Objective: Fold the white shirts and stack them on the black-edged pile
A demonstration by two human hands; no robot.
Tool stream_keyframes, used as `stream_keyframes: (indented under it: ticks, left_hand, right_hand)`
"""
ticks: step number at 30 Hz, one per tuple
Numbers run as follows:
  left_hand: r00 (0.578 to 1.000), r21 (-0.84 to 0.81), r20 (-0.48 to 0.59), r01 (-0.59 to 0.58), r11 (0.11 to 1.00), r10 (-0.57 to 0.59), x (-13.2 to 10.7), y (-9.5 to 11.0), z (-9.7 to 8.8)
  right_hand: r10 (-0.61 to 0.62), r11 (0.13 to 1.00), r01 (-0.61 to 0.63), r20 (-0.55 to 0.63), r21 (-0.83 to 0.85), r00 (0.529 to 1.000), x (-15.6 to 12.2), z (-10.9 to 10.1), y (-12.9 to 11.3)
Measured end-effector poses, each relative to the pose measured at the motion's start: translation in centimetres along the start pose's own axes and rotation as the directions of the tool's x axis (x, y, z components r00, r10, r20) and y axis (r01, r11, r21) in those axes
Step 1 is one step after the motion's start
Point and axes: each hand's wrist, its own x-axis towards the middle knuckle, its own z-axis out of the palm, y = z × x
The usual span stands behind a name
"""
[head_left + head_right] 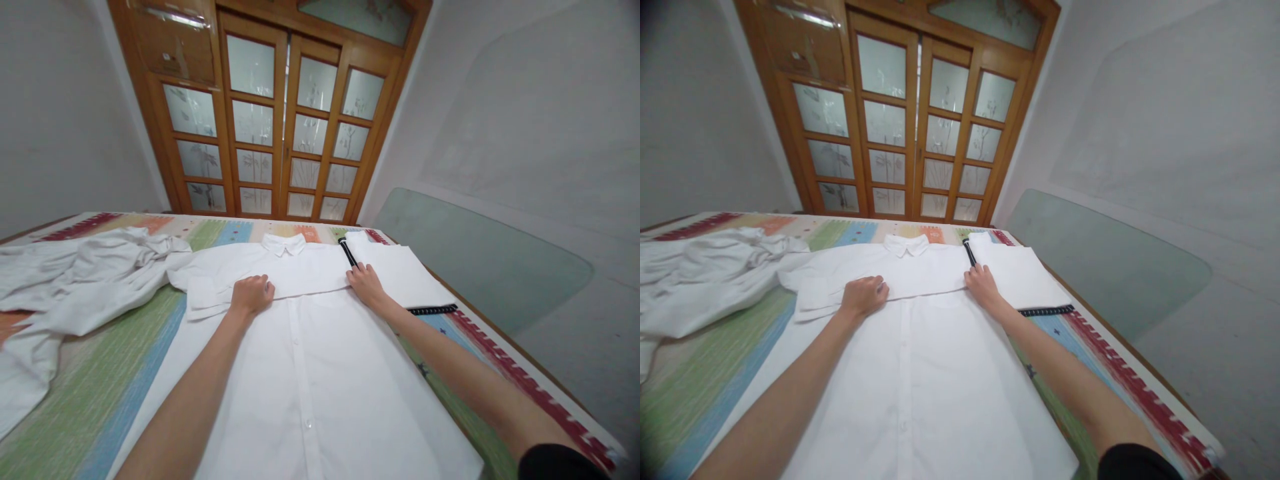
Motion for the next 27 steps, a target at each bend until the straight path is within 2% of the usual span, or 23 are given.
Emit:
stream_keyframes:
  ticks: [9,19,27]
  left_hand:
    - [1.000,-0.004,-0.001,0.003,1.000,-0.003,0.2,0.0,0.1]
    - [1.000,-0.043,0.021,-0.020,0.999,0.021,0.1,0.0,-0.1]
    - [0.998,-0.052,0.057,-0.007,0.999,0.010,0.0,0.1,-0.4]
  right_hand:
    - [0.033,0.999,-0.034,0.049,0.013,0.998,0.9,0.1,-0.2]
    - [0.164,0.985,-0.164,-0.005,0.051,0.986,1.9,0.6,-0.1]
    - [0.116,0.993,-0.116,-0.050,0.011,0.992,2.3,0.7,-0.8]
